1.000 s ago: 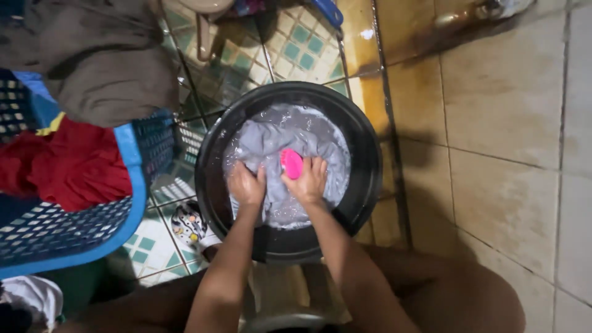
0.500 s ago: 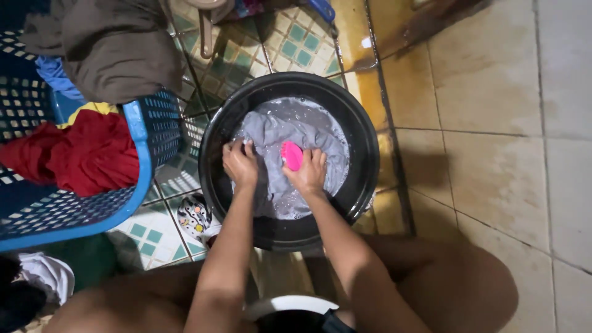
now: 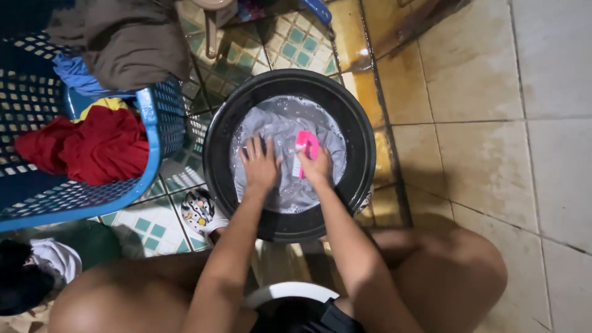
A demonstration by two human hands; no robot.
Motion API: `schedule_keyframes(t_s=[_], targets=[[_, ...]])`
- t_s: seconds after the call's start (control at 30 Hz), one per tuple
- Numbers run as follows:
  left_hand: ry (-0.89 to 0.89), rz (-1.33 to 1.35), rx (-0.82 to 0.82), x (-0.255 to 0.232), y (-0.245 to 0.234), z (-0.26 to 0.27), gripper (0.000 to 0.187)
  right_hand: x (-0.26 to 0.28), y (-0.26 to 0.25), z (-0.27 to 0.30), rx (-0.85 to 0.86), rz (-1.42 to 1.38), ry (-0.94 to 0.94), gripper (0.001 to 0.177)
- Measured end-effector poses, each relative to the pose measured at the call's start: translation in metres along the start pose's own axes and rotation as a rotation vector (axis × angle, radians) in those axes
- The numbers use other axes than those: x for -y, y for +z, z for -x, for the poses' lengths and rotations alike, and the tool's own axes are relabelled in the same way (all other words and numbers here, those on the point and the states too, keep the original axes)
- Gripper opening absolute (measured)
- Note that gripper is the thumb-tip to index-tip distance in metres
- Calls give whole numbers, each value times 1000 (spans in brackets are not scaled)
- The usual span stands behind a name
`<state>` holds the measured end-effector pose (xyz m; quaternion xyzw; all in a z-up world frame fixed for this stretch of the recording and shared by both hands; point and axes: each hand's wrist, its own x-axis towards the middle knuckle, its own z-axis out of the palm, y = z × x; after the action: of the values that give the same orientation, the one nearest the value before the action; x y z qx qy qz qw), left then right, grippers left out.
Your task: Wash clothes by hand in a bucket with soap and a brush.
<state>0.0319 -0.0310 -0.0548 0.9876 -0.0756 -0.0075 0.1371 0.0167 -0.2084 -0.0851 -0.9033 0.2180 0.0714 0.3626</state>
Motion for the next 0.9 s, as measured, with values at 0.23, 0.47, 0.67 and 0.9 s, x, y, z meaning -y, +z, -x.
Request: schedule_keyframes(t_s=[0.23, 0.47, 0.67, 0.9], targets=[[-143, 17, 108, 5, 8, 38, 70, 71, -34, -7, 86, 78, 199, 52], [-628, 515, -93, 42, 45, 35, 49, 146, -3, 7, 140, -20, -149, 65], [-765, 577, 156, 69, 33, 23, 33, 145, 27, 20, 134, -206, -258, 57], [-698, 1150, 291, 94, 59, 44, 35, 136, 25, 39, 147, -420, -198, 45]])
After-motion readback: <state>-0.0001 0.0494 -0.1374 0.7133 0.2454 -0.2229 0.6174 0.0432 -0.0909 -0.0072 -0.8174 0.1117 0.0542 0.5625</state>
